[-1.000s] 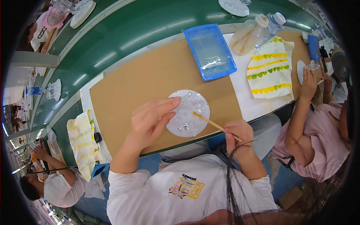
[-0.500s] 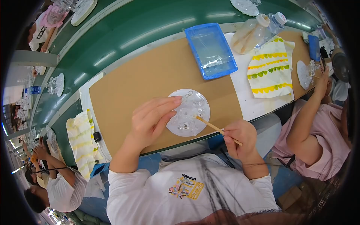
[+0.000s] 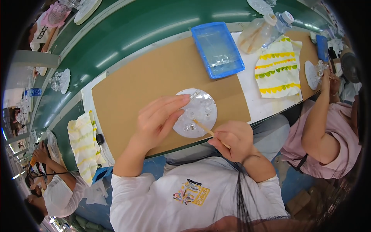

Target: Applying paint or adhesive to a transparent decorative light fixture base using a wooden stick.

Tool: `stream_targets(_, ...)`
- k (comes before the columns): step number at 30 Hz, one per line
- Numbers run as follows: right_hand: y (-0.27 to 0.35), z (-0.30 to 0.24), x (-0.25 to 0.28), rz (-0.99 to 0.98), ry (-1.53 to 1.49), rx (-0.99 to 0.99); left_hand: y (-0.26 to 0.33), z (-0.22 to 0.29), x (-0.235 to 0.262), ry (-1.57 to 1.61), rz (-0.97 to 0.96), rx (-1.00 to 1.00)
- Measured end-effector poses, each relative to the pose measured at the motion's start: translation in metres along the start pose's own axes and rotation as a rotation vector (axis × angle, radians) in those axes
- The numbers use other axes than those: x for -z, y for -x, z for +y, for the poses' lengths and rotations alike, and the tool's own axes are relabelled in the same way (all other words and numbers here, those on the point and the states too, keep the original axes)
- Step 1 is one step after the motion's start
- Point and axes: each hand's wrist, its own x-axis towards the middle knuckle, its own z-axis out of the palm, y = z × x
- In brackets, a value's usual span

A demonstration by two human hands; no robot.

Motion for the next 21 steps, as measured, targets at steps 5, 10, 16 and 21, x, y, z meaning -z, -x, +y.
stream_targets(5,-0.003,-0.004,-0.006,-0.039,0.034,0.020,0.000,-0.001,0.002,0.274,-0.128,0.154)
stream_targets(10,-0.024,-0.020,-0.008,-0.009,0.044,-0.197,0.006,-0.016,-0.004,0.525,-0.140,0.166)
stream_targets(16,-0.021,-0.034,0.003,-0.121,0.040,-0.209,0.008,-0.018,-0.007,0.545,-0.073,0.178)
stream_targets(21,-0.017,-0.041,-0.011,-0.076,0.135,-0.187,0.006,-0.016,-0.004,0.527,-0.093,0.181)
